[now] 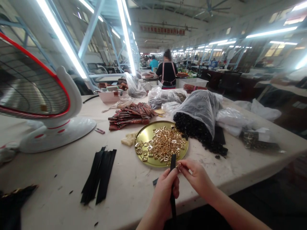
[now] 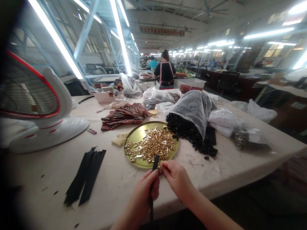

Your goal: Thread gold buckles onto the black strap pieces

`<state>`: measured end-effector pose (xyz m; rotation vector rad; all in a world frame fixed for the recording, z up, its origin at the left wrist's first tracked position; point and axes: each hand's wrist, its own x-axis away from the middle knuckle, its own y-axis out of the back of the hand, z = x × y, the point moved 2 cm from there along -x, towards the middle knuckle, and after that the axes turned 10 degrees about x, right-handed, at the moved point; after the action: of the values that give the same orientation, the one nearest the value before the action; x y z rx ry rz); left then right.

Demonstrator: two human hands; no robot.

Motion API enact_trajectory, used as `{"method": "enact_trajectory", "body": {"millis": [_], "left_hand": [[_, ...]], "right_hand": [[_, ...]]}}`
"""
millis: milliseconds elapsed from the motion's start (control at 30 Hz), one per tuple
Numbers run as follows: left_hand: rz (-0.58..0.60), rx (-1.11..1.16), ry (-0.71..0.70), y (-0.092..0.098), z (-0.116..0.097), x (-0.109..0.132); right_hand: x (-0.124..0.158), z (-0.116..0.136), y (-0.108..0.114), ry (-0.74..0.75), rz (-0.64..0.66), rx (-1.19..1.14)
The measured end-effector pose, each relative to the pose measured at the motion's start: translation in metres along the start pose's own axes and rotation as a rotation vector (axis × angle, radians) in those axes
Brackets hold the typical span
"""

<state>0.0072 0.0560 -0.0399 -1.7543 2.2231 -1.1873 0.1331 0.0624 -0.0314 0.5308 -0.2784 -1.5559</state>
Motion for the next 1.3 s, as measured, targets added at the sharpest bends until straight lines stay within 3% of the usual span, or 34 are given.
{"method": "enact_trajectory", "body": {"millis": [67, 200, 267, 367, 533, 800, 1067, 1300], "left_hand": [[0.020, 0.025, 0.023, -0.001, -0.002, 0.002], [-0.014, -0.100, -0.019, 0.010, -0.004, 0.002], [-0.046, -0.210, -0.019, 0.019, -0.001, -0.001], [-0.011, -0.345, 0.041, 0.032, 0.007, -0.005], [0.124, -0.527, 0.070, 0.037, 0.005, -0.003], [0.166, -0.717, -0.157, 0.013, -0.019, 0.010], [0.226, -0.531, 0.064, 0.011, -0.012, 0.015], [0.230, -0.525, 0.088, 0.015, -0.010, 0.014]], "right_hand": [[0.002, -0.005, -0.004, -0.030, 0.041, -0.070], [0.007, -0.018, -0.013, -0.286, 0.147, -0.466], [0.009, -0.021, -0.015, -0.384, 0.142, -0.628], [0.009, -0.021, -0.014, -0.419, 0.117, -0.748], [0.009, -0.019, -0.010, -0.373, 0.157, -0.675], [0.021, -0.018, -0.017, -0.412, 0.289, -0.700], [0.023, -0.014, -0.026, -0.215, 0.205, -0.498], [0.023, -0.012, -0.023, -0.259, 0.204, -0.518]]}}
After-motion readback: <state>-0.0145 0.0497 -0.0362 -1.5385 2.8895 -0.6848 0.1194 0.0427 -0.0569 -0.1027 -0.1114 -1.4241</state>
